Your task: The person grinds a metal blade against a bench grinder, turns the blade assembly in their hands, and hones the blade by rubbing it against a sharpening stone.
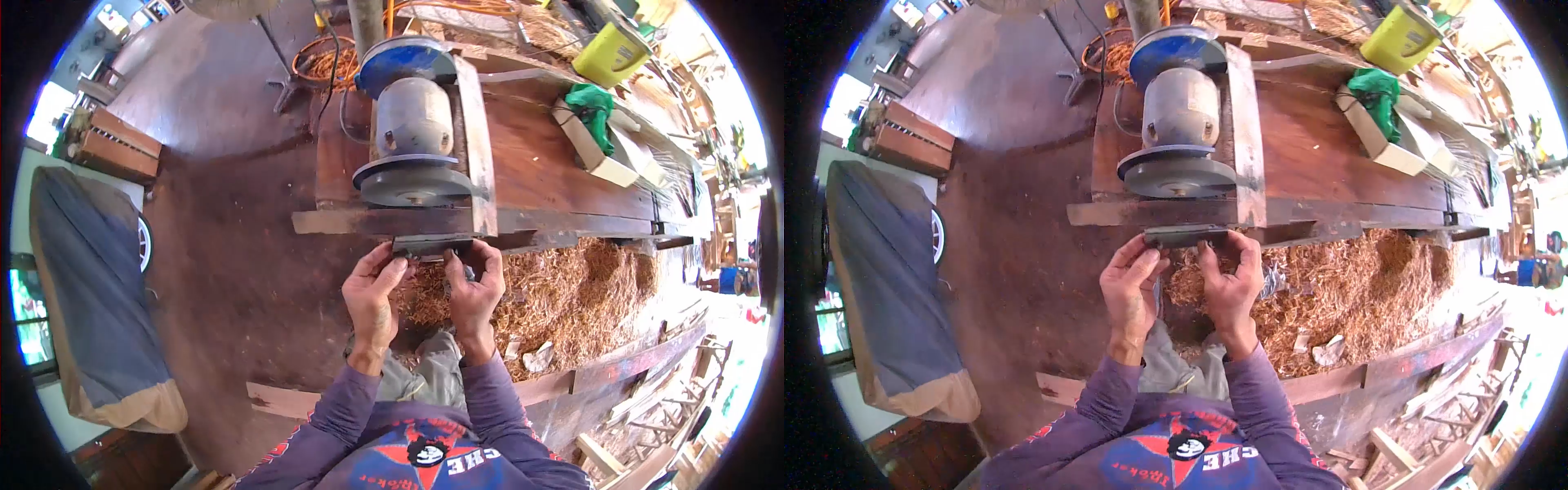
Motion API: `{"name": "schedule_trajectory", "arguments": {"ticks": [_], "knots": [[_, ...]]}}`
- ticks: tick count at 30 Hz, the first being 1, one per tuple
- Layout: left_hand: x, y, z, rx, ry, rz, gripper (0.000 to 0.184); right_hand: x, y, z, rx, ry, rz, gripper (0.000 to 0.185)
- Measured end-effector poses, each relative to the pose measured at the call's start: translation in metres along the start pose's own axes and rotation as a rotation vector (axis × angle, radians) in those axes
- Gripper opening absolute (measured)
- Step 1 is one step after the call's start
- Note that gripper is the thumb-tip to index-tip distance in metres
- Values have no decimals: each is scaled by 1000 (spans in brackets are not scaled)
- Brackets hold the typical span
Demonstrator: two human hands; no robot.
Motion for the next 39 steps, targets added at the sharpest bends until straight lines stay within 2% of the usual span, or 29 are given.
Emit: {"name": "schedule_trajectory", "arguments": {"ticks": [2, 8, 18, 26, 39], "knots": [[23, 7, 0, -45, -45, 14, 27, 7, -17, 12, -70, 76, -3, 35], [56, 4, -12, 0, -77, 89, 25, 19, -42, 40, -18, -15, 40, 34], [74, -5, -13, 55, -102, 141, 24, 25, -49, 49, -43, -89, 123, 33], [78, -6, -14, 51, -96, 144, 24, 34, -47, 42, -145, 16, 124, 32], [81, -13, -11, 73, -90, 132, 20, 36, -46, 42, -181, 15, 127, 31]]}}
Point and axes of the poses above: each hand's wrist, its own x-axis towards the middle knuckle, its own y-axis out of the back of the hand, z = x × y, the point moved 4 cm from there along x, towards the middle knuckle, and after that the axes turned 12 degrees about y, right-handed, at the moved point
